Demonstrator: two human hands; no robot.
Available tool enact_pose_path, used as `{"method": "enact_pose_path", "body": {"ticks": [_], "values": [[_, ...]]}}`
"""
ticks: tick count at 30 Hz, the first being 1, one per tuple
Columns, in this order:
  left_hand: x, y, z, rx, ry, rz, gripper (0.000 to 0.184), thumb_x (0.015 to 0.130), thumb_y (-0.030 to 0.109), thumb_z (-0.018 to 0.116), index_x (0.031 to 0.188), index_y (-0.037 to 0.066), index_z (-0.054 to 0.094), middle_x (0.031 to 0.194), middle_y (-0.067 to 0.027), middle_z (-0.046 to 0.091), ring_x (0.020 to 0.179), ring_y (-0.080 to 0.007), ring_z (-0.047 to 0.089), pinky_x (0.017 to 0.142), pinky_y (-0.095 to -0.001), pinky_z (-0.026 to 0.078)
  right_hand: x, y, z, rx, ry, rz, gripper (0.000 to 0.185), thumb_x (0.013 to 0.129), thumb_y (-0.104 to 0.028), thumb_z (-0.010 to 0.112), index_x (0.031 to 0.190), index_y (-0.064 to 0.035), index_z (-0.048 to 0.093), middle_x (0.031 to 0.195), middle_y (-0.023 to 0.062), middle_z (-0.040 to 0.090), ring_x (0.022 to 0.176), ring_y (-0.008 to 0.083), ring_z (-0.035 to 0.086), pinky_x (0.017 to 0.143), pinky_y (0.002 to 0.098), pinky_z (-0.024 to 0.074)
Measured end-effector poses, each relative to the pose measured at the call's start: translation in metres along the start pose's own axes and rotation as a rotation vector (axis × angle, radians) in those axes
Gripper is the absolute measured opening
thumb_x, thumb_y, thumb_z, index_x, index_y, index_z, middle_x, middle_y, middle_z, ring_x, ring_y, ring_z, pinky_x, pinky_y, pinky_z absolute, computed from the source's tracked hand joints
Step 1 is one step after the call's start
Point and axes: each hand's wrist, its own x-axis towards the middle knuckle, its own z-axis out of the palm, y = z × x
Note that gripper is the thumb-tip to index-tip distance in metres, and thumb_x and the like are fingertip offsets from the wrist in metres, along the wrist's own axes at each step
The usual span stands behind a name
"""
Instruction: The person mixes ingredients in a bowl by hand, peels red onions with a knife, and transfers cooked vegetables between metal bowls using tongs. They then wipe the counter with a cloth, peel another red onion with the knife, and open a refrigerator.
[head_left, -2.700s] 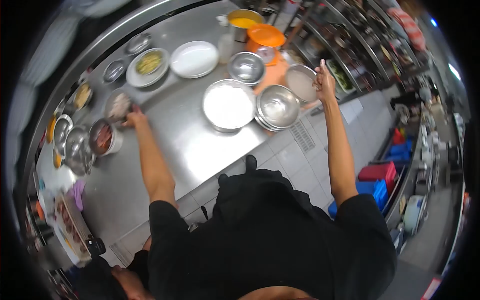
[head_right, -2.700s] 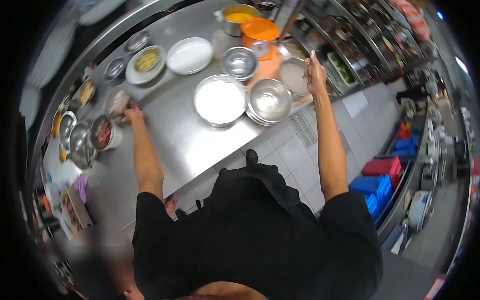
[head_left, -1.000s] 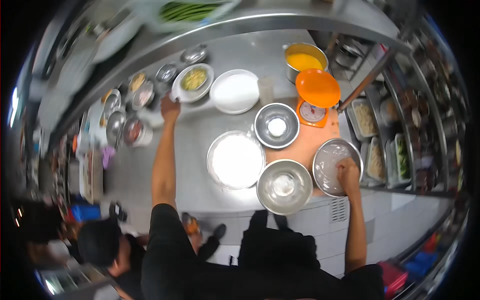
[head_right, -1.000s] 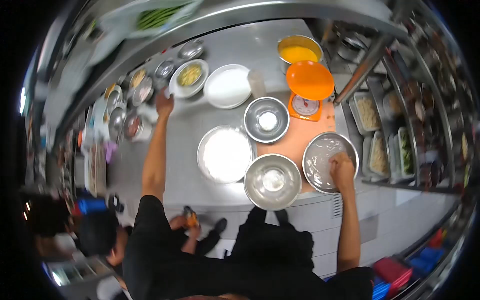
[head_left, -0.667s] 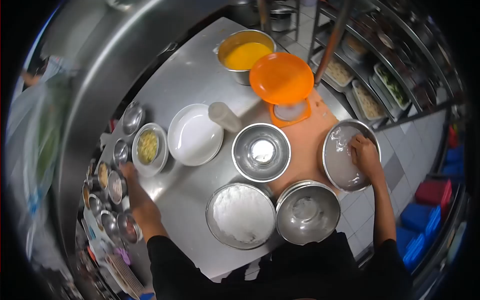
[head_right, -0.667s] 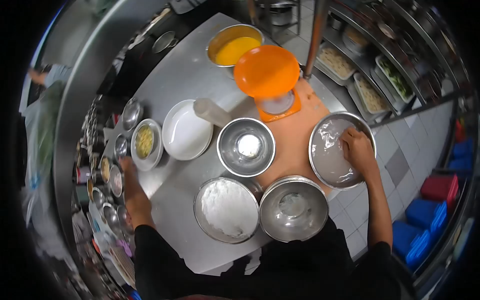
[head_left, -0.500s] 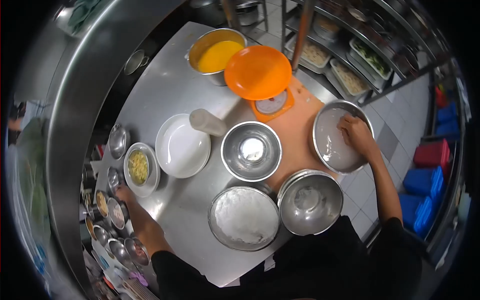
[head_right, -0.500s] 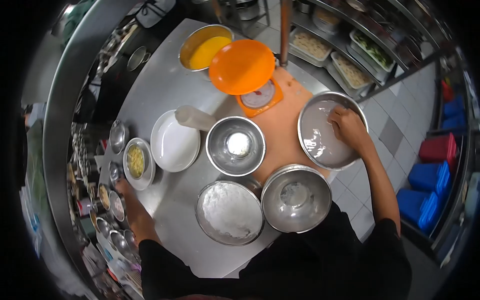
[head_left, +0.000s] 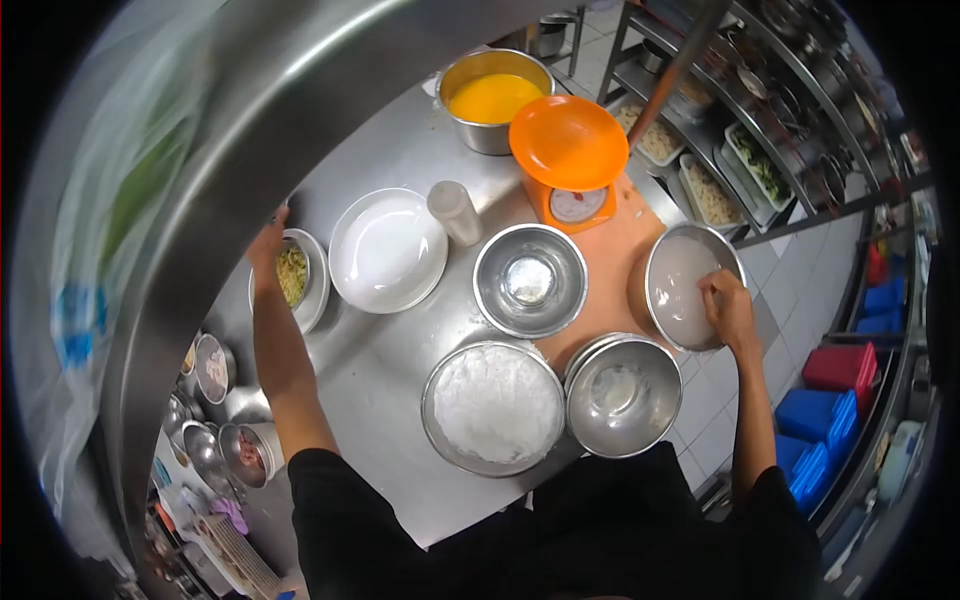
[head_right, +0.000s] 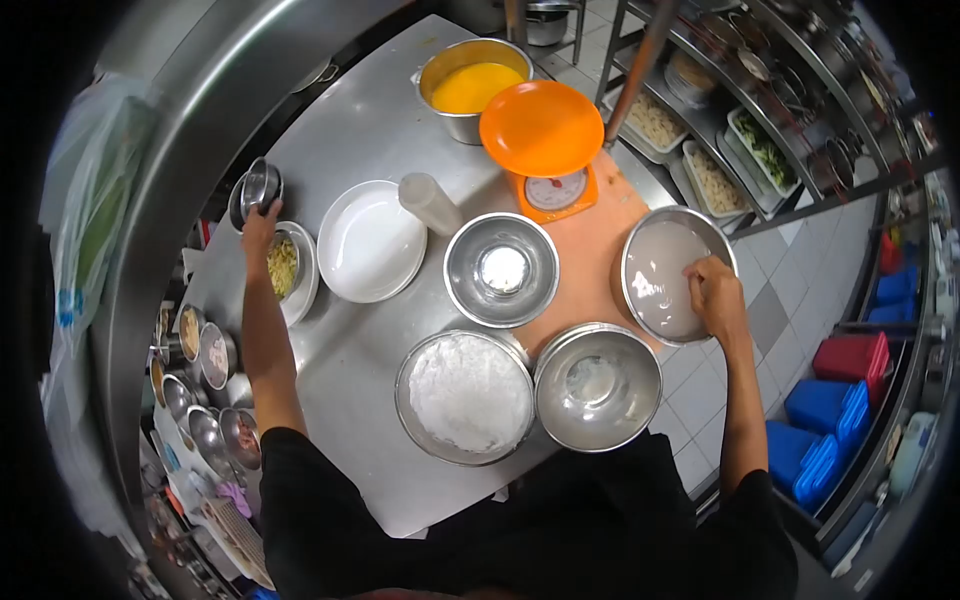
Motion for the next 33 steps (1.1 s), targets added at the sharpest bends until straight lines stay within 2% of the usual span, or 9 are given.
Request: {"method": "enact_pose_path", "body": {"ticks": [6,13,14,20,23,27,29,31,33], "values": [[-0.002,-0.026,0.012,0.128,0.164,-0.005,0.050,0.085,0.036,0.064,0.128,0.013,0.055,0.110,-0.0142,0.067,0.099,-0.0373,0.063,0.084,-0.0479,0.049,0.000,-0.001,0.002,0.031,-0.034,0.074,0.008,0.079,0.002,0.061,0.083,-0.0025,0.067,0.085,0.0144,0.066,0.072,0.0296,0.064,0.068,0.0367,0.0512],[-0.192,0.065,-0.176,-0.171,0.443,0.071,0.020,0.083,0.021,0.071,0.090,0.003,0.065,0.086,-0.0136,0.070,0.081,-0.0334,0.066,0.074,-0.0414,0.049,0.005,-0.006,0.004,0.078,-0.046,0.051,0.009,0.079,0.002,0.063,0.085,-0.0034,0.067,0.082,0.0125,0.066,0.067,0.0254,0.064,0.065,0.0346,0.0508],[-0.226,0.114,-0.215,-0.268,0.307,-0.217,0.015,0.083,0.015,0.071,0.089,0.004,0.064,0.082,-0.0122,0.069,0.077,-0.0321,0.065,0.071,-0.0395,0.048,0.005,-0.002,0.007,0.072,-0.025,0.024,0.010,0.080,0.003,0.062,0.086,-0.0040,0.067,0.081,0.0121,0.065,0.066,0.0246,0.064,0.063,0.0343,0.0508],[-0.407,0.141,-0.189,-0.236,0.039,-0.369,0.019,0.078,0.004,0.071,0.095,0.010,0.066,0.094,-0.0077,0.067,0.102,-0.0293,0.058,0.098,-0.0414,0.036,0.004,0.005,0.008,0.076,-0.018,-0.006,0.009,0.080,0.001,0.063,0.086,-0.0046,0.068,0.081,0.0124,0.065,0.065,0.0248,0.065,0.061,0.0342,0.0505],[-0.416,0.137,-0.186,-0.290,-0.079,-0.256,0.041,0.075,0.003,0.072,0.114,0.012,0.063,0.109,-0.0135,0.062,0.106,-0.0326,0.056,0.102,-0.0439,0.034,0.003,0.001,0.007,0.084,-0.011,-0.001,0.009,0.081,0.000,0.063,0.086,-0.0050,0.068,0.081,0.0120,0.065,0.064,0.0241,0.064,0.061,0.0341,0.0502],[-0.378,0.196,-0.256,0.201,-0.384,-0.488,0.074,0.077,0.002,0.070,0.143,0.017,0.042,0.138,-0.0223,0.041,0.114,-0.0437,0.051,0.106,-0.0464,0.032,0.003,0.002,0.006,0.104,-0.032,0.007,0.009,0.081,0.000,0.063,0.086,-0.0052,0.068,0.081,0.0112,0.065,0.062,0.0229,0.063,0.059,0.0340,0.0494],[-0.353,0.206,-0.265,-0.266,-0.050,-0.488,0.069,0.080,0.005,0.068,0.143,0.009,0.040,0.131,-0.0265,0.047,0.122,-0.0443,0.046,0.103,-0.0461,0.037,0.003,0.003,0.007,0.123,-0.012,0.023,0.009,0.081,0.000,0.064,0.086,-0.0053,0.068,0.081,0.0106,0.065,0.060,0.0219,0.062,0.058,0.0335,0.0486],[-0.327,0.207,-0.230,-0.303,-0.005,-0.223,0.065,0.086,0.013,0.064,0.143,-0.001,0.035,0.126,-0.0299,0.050,0.119,-0.0437,0.050,0.098,-0.0447,0.043,0.004,0.001,0.007,0.123,-0.005,0.023,0.009,0.081,0.000,0.064,0.086,-0.0053,0.068,0.081,0.0105,0.065,0.060,0.0217,0.062,0.058,0.0330,0.0485],[-0.282,0.215,-0.180,-0.548,-0.420,-0.420,0.065,0.091,0.021,0.058,0.141,-0.009,0.031,0.123,-0.0309,0.054,0.106,-0.0414,0.059,0.088,-0.0435,0.049,0.001,0.002,0.006,0.121,-0.002,0.023,0.009,0.081,0.000,0.064,0.086,-0.0053,0.068,0.080,0.0104,0.065,0.060,0.0215,0.062,0.058,0.0325,0.0484]]}}
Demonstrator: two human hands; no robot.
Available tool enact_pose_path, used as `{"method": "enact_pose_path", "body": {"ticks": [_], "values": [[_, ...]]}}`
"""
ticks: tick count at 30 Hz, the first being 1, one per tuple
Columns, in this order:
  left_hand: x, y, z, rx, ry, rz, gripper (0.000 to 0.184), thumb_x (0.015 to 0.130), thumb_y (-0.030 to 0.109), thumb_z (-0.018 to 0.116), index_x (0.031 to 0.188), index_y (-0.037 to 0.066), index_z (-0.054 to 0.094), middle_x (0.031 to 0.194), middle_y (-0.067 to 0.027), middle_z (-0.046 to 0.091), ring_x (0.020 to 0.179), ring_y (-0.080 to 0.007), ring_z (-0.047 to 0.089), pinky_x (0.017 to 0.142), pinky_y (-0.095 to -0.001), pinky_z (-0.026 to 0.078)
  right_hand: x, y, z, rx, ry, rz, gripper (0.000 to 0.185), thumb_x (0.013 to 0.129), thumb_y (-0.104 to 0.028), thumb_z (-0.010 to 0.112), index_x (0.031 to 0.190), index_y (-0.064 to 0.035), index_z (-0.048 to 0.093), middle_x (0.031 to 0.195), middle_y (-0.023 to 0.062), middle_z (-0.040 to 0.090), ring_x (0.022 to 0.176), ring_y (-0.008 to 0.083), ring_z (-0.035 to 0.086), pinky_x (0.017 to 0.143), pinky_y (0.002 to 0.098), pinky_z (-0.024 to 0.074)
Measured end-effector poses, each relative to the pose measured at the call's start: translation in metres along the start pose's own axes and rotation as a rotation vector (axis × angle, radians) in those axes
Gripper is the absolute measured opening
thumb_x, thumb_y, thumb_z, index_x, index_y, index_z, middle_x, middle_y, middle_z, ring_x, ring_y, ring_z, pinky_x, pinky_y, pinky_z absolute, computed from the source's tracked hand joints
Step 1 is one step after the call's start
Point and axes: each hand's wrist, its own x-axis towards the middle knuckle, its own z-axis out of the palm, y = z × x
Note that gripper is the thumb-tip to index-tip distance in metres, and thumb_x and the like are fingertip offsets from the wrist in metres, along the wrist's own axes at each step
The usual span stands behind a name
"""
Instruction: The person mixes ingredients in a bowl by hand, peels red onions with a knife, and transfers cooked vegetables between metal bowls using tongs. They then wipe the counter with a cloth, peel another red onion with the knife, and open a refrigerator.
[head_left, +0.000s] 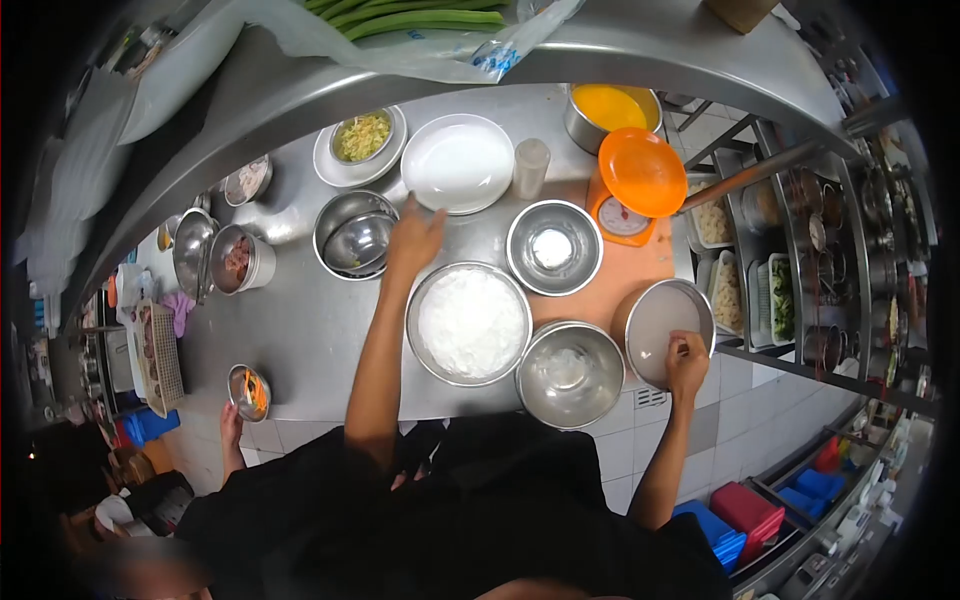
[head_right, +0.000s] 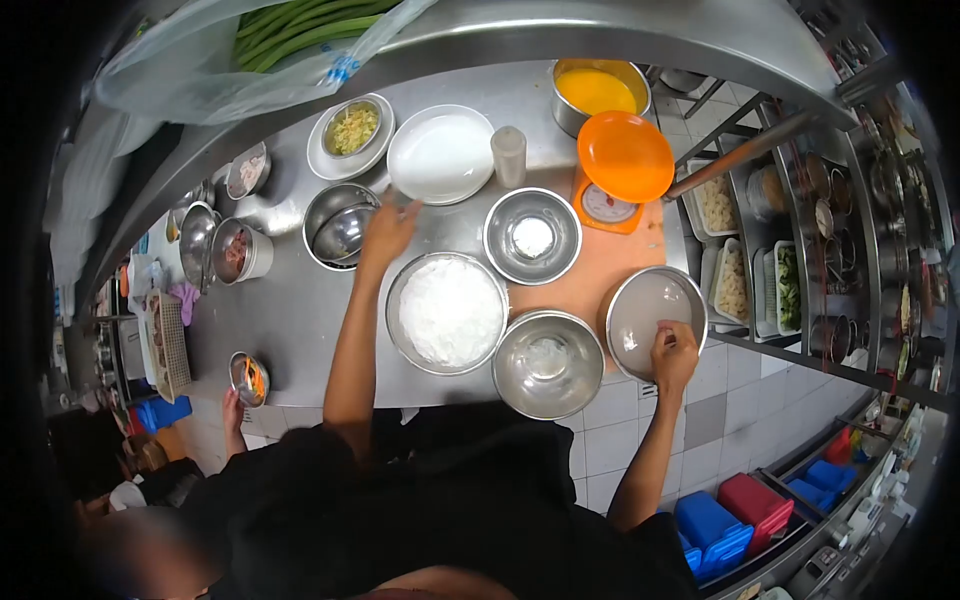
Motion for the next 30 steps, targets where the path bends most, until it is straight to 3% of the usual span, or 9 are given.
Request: {"method": "enact_pose_path", "body": {"ticks": [6,8,10,16,19,23,26,29,30], "values": [[0.116,-0.019,0.063,-0.396,-0.192,-0.469,0.065,0.096,0.035,0.047,0.142,-0.009,0.031,0.134,-0.0258,0.047,0.089,-0.0340,0.069,0.064,-0.0326,0.058,0.003,0.007,0.004,0.053,0.040,-0.056,0.007,0.080,-0.001,0.065,0.085,-0.0056,0.069,0.079,0.0095,0.065,0.058,0.0199,0.060,0.055,0.0309,0.0478],[0.148,-0.036,0.074,-0.714,-0.256,-0.351,0.065,0.092,0.025,0.055,0.138,-0.013,0.030,0.153,-0.0199,0.014,0.099,-0.0387,0.064,0.069,-0.0380,0.063,0.001,0.005,0.004,0.054,0.046,-0.036,0.008,0.080,-0.001,0.066,0.084,-0.0061,0.069,0.079,0.0089,0.065,0.057,0.0194,0.060,0.054,0.0303,0.0473],[0.160,-0.035,0.075,-0.916,-0.391,-0.060,0.065,0.090,0.022,0.058,0.138,-0.013,0.031,0.149,-0.0203,0.021,0.097,-0.0379,0.064,0.066,-0.0370,0.063,0.001,0.002,0.003,0.045,0.037,-0.045,0.008,0.080,0.000,0.066,0.084,-0.0063,0.069,0.079,0.0087,0.065,0.057,0.0192,0.060,0.053,0.0301,0.0471],[0.205,0.008,0.115,-1.068,-0.044,-0.273,0.069,0.089,0.028,0.058,0.143,-0.001,0.027,0.114,-0.0274,0.057,0.072,-0.0298,0.069,0.059,-0.0363,0.058,0.000,0.007,0.006,0.020,0.036,-0.063,0.008,0.079,0.000,0.066,0.084,-0.0062,0.069,0.079,0.0088,0.065,0.057,0.0189,0.060,0.053,0.0302,0.0467],[0.211,-0.057,0.124,-0.155,0.229,-0.001,0.078,0.085,0.036,0.064,0.135,-0.014,0.029,0.085,-0.0204,0.064,0.060,-0.0240,0.066,0.053,-0.0339,0.057,0.000,0.006,0.003,0.032,0.038,-0.059,0.008,0.079,0.000,0.065,0.084,-0.0060,0.069,0.079,0.0090,0.065,0.057,0.0190,0.060,0.053,0.0304,0.0469],[0.197,-0.117,0.120,-0.091,0.540,-0.346,0.074,0.084,0.035,0.065,0.122,-0.022,0.038,0.089,-0.0247,0.064,0.061,-0.0247,0.067,0.050,-0.0317,0.057,0.000,0.004,0.003,0.049,0.024,-0.062,0.009,0.079,0.000,0.064,0.084,-0.0057,0.068,0.080,0.0096,0.065,0.057,0.0193,0.061,0.053,0.0309,0.0474],[0.172,-0.090,0.071,-0.082,0.254,-0.453,0.101,0.081,0.051,0.061,0.137,-0.022,0.019,0.144,-0.0351,0.025,0.130,-0.0489,0.034,0.105,-0.0487,0.038,-0.001,0.003,0.003,0.077,0.029,-0.047,0.009,0.079,0.000,0.063,0.083,-0.0062,0.069,0.078,0.0102,0.065,0.058,0.0199,0.062,0.053,0.0314,0.0478],[0.208,-0.140,0.123,0.198,0.572,-0.214,0.095,0.088,0.055,0.051,0.137,-0.021,0.020,0.149,-0.0373,0.015,0.138,-0.0505,0.018,0.117,-0.0498,0.007,-0.003,0.019,0.008,0.013,0.081,-0.086,0.009,0.077,-0.001,0.064,0.081,-0.0072,0.069,0.077,0.0107,0.066,0.058,0.0208,0.063,0.055,0.0319,0.0491],[0.213,-0.155,0.126,0.321,0.559,-0.166,0.095,0.088,0.055,0.052,0.138,-0.020,0.021,0.149,-0.0372,0.014,0.137,-0.0498,0.025,0.114,-0.0510,0.023,-0.003,0.020,0.006,-0.011,0.100,-0.108,0.009,0.077,-0.002,0.064,0.081,-0.0076,0.069,0.077,0.0109,0.066,0.059,0.0214,0.063,0.056,0.0324,0.0498]]}}
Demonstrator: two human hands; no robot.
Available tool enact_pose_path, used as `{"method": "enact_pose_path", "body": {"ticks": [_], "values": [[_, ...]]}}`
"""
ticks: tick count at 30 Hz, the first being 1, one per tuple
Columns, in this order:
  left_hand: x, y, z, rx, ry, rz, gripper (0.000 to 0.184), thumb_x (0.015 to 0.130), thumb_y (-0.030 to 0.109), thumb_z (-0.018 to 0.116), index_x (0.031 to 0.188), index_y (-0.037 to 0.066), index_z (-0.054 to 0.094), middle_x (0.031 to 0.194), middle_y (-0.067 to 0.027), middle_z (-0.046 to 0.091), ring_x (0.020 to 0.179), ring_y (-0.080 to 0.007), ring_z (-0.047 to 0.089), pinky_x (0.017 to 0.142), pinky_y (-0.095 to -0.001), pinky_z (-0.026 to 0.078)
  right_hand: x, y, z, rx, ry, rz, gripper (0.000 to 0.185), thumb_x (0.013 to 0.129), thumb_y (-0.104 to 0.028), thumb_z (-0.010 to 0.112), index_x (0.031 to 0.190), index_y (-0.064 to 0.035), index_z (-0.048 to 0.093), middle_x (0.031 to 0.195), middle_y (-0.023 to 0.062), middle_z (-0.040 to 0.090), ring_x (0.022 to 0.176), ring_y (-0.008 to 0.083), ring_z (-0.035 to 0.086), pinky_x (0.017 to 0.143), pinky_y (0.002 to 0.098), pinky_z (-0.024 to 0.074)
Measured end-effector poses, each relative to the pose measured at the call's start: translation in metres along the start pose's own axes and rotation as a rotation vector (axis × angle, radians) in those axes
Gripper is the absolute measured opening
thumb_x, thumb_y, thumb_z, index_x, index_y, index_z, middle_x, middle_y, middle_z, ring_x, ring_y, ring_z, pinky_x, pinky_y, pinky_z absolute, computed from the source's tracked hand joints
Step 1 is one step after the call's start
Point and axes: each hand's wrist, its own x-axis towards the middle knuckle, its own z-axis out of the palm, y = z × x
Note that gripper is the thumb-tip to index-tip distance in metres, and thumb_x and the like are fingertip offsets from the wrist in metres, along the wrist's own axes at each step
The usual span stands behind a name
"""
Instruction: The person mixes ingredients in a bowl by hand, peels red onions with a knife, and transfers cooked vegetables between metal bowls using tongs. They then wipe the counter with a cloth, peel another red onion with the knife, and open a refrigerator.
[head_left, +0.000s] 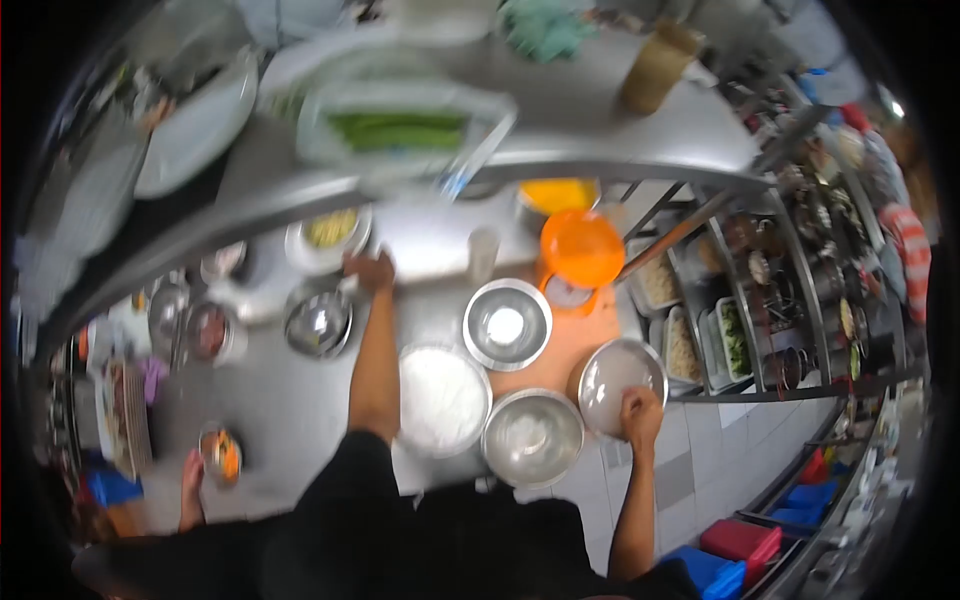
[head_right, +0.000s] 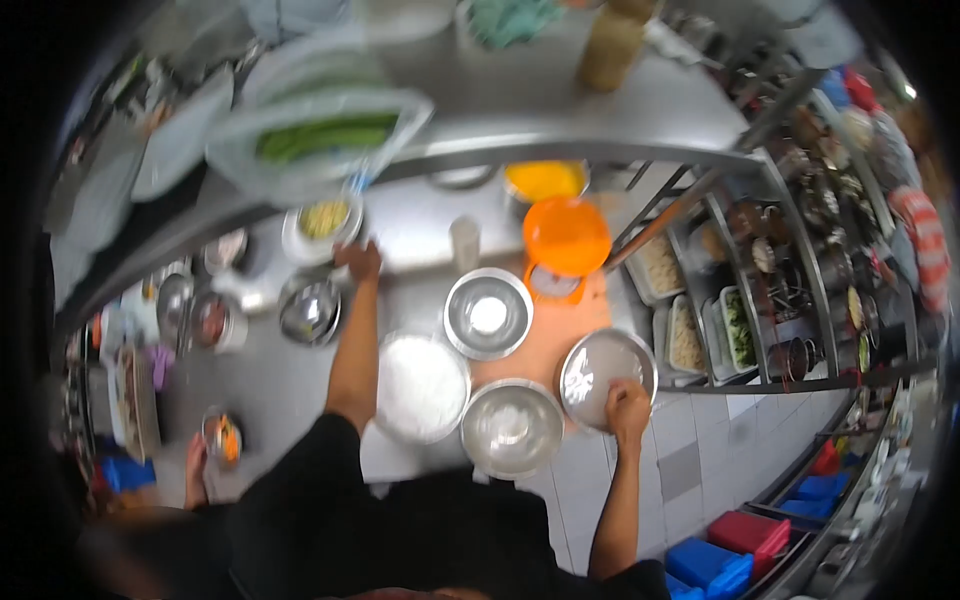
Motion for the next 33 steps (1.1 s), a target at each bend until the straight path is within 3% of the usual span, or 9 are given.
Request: {"method": "enact_pose_path", "body": {"ticks": [2,4,15,18,21,23,26,30,33], "values": [[-0.026,0.040,-0.062,-0.296,0.093,-0.205,0.084,0.082,0.039,0.065,0.137,-0.009,0.025,0.139,-0.0285,0.034,0.111,-0.0455,0.055,0.086,-0.0510,0.051,0.001,-0.007,-0.003,0.032,0.007,0.022,0.007,0.077,-0.003,0.064,0.080,-0.0069,0.069,0.077,0.0115,0.066,0.059,0.0232,0.064,0.056,0.0331,0.0503],[-0.032,0.066,-0.098,-0.269,0.025,-0.276,0.076,0.077,0.025,0.068,0.138,0.003,0.028,0.124,-0.0247,0.043,0.100,-0.0445,0.059,0.085,-0.0514,0.051,0.000,-0.011,-0.002,0.095,0.022,0.074,0.005,0.078,-0.004,0.064,0.079,-0.0057,0.068,0.077,0.0119,0.066,0.059,0.0245,0.064,0.055,0.0333,0.0501],[0.012,0.105,-0.044,-0.344,-0.215,0.002,0.091,0.072,0.021,0.070,0.140,-0.005,0.017,0.119,-0.0397,0.040,0.101,-0.0491,0.053,0.091,-0.0490,0.047,0.000,-0.010,-0.003,0.045,0.011,0.121,0.007,0.075,-0.007,0.066,0.081,-0.0088,0.069,0.081,0.0107,0.067,0.061,0.0222,0.064,0.059,0.0346,0.0514],[0.036,0.091,-0.053,-0.453,-0.223,0.726,0.074,0.075,0.026,0.071,0.136,0.002,0.036,0.128,-0.0263,0.050,0.112,-0.0401,0.055,0.092,-0.0471,0.047,0.002,-0.016,-0.010,-0.029,-0.117,0.103,0.010,0.076,-0.009,0.064,0.084,-0.0088,0.070,0.083,0.0113,0.067,0.066,0.0273,0.065,0.064,0.0374,0.0522],[0.031,0.047,-0.106,-0.516,-0.775,0.423,0.056,0.086,0.026,0.065,0.136,0.010,0.048,0.126,-0.0201,0.058,0.110,-0.0348,0.060,0.093,-0.0439,0.047,0.005,-0.010,-0.005,-0.075,-0.209,0.017,0.013,0.080,-0.010,0.059,0.089,-0.0060,0.068,0.085,0.0162,0.067,0.076,0.0373,0.064,0.072,0.0430,0.0520],[-0.004,0.013,-0.176,-0.314,-0.348,0.337,0.047,0.086,0.027,0.066,0.131,0.019,0.054,0.125,-0.0170,0.058,0.108,-0.0344,0.060,0.090,-0.0442,0.048,0.009,0.006,0.007,-0.052,-0.266,-0.028,0.015,0.081,-0.010,0.057,0.090,-0.0043,0.067,0.087,0.0184,0.067,0.079,0.0401,0.064,0.074,0.0448,0.0515],[-0.087,-0.006,-0.302,-0.095,0.214,-0.006,0.057,0.085,0.031,0.067,0.132,0.005,0.048,0.122,-0.0209,0.051,0.106,-0.0383,0.056,0.088,-0.0460,0.047,0.020,0.030,0.023,0.026,-0.360,-0.167,0.017,0.087,-0.012,0.054,0.091,-0.0016,0.066,0.084,0.0228,0.066,0.078,0.0421,0.064,0.073,0.0481,0.0508],[-0.104,-0.081,-0.284,-0.111,0.071,-0.520,0.104,0.073,0.063,0.070,0.146,0.004,0.025,0.139,-0.0318,0.037,0.129,-0.0449,0.039,0.104,-0.0489,0.038,0.030,0.012,0.032,-0.095,-0.436,0.007,0.027,0.093,-0.026,0.052,0.088,-0.0024,0.066,0.075,0.0239,0.065,0.070,0.0426,0.064,0.066,0.0501,0.0504],[-0.067,-0.144,-0.206,-0.577,0.055,-0.623,0.111,0.071,0.063,0.072,0.149,0.004,0.017,0.135,-0.0320,0.043,0.129,-0.0422,0.041,0.107,-0.0570,0.032,0.047,-0.033,0.008,-0.245,-0.457,-0.052,0.033,0.092,-0.036,0.057,0.085,-0.0051,0.067,0.072,0.0203,0.066,0.068,0.0391,0.065,0.063,0.0478,0.0497]]}}
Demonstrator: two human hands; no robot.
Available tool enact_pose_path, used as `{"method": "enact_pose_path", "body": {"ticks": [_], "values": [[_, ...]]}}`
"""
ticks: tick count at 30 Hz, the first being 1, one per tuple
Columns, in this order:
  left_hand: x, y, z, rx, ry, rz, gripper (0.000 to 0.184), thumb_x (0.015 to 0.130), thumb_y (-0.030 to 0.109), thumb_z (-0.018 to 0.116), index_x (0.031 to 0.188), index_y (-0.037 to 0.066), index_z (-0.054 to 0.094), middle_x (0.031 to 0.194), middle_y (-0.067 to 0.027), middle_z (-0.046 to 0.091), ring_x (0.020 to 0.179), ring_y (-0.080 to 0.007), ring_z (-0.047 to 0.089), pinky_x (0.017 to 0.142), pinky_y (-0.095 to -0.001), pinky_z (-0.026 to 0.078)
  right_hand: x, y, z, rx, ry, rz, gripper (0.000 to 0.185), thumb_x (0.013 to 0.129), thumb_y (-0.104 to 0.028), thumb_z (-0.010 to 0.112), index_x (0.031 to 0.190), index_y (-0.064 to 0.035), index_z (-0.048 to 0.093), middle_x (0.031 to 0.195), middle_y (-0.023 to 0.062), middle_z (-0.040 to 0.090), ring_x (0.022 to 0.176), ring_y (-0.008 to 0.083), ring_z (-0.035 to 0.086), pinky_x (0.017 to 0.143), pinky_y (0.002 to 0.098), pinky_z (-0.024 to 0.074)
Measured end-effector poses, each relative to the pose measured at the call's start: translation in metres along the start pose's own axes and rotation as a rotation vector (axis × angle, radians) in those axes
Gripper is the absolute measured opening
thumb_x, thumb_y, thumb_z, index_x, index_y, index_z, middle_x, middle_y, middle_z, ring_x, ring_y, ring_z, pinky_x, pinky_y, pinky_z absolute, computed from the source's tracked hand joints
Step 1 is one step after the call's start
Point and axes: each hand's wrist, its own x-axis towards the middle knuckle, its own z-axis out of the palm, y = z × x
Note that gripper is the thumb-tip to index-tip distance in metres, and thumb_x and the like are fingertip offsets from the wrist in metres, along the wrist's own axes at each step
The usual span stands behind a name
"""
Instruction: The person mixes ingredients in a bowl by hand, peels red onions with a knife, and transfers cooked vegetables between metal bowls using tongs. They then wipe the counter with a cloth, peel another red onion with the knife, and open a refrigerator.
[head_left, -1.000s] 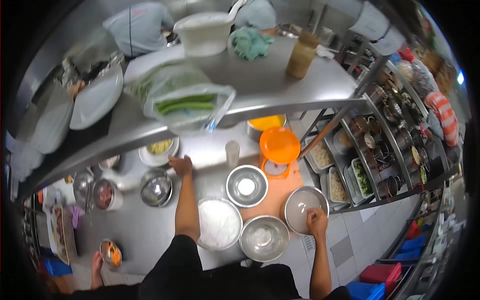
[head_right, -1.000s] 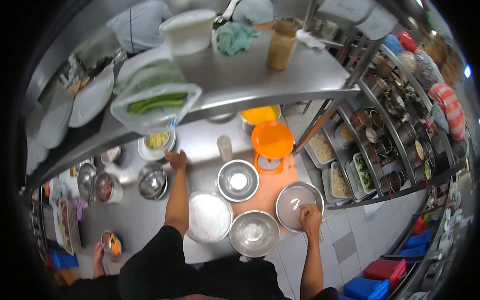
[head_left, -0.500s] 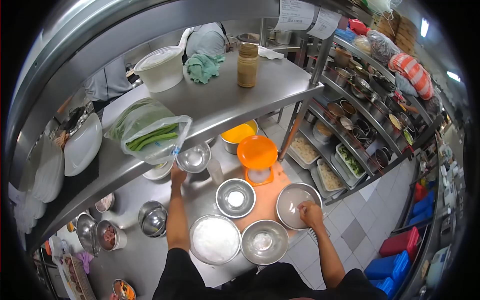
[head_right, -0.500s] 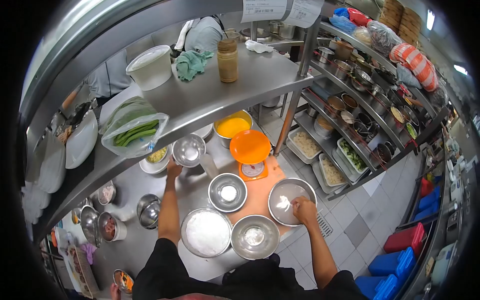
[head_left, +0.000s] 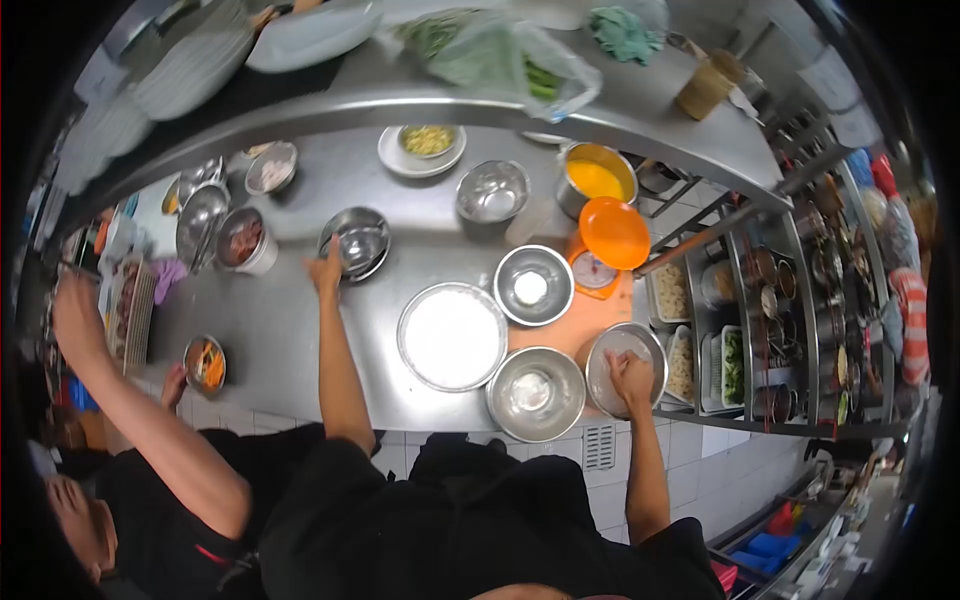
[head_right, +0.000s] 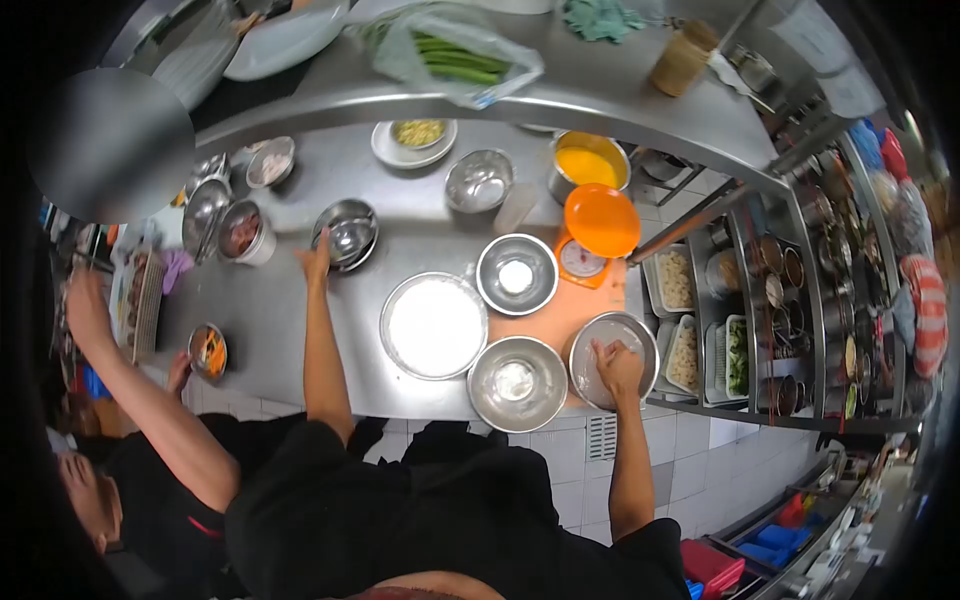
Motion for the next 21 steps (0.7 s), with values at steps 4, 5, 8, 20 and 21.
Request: {"method": "enact_pose_path", "body": {"ticks": [4,5,8,20,21], "values": [[-0.006,0.006,-0.005,-0.195,-0.206,-0.123,0.089,0.081,0.038,0.068,0.147,0.001,0.021,0.125,-0.0257,0.054,0.106,-0.0358,0.061,0.081,-0.0496,0.053,0.021,0.001,-0.007,-0.061,0.210,-0.270,0.023,0.083,-0.030,0.070,0.076,-0.0086,0.067,0.073,0.0110,0.067,0.070,0.0303,0.065,0.066,0.0416,0.0475],[-0.015,0.021,-0.011,-0.192,-0.351,-0.171,0.081,0.083,0.029,0.065,0.146,-0.001,0.023,0.119,-0.0233,0.058,0.096,-0.0336,0.066,0.068,-0.0433,0.060,0.032,-0.019,-0.014,-0.061,0.208,-0.282,0.023,0.083,-0.030,0.070,0.076,-0.0086,0.067,0.073,0.0110,0.067,0.070,0.0303,0.065,0.066,0.0416,0.0475],[-0.027,0.002,-0.018,-0.213,-0.330,-0.164,0.065,0.085,0.022,0.059,0.139,-0.004,0.034,0.107,-0.0211,0.063,0.074,-0.0298,0.068,0.055,-0.0355,0.059,0.045,-0.112,-0.047,0.223,0.425,-0.441,0.014,0.077,-0.020,0.074,0.075,-0.0080,0.067,0.073,0.0094,0.065,0.073,0.0290,0.063,0.069,0.0414,0.0462],[-0.225,-0.085,-0.156,-0.474,-0.141,-0.170,0.032,0.088,0.009,0.051,0.118,-0.002,0.051,0.103,-0.0141,0.060,0.062,-0.0173,0.061,0.042,-0.0275,0.053,0.231,-0.330,0.120,-0.402,-0.352,-0.597,0.046,0.076,-0.029,0.062,0.107,0.0055,0.065,0.123,0.0278,0.057,0.122,0.0416,0.051,0.114,0.0447,0.0266],[-0.246,-0.096,-0.166,-0.507,-0.088,-0.202,0.035,0.089,0.007,0.049,0.123,-0.001,0.048,0.107,-0.0133,0.059,0.067,-0.0176,0.063,0.042,-0.0268,0.053,0.239,-0.325,0.127,-0.251,-0.299,-0.534,0.048,0.076,-0.030,0.060,0.107,0.0064,0.065,0.120,0.0272,0.059,0.124,0.0407,0.049,0.116,0.0443,0.0220]]}}
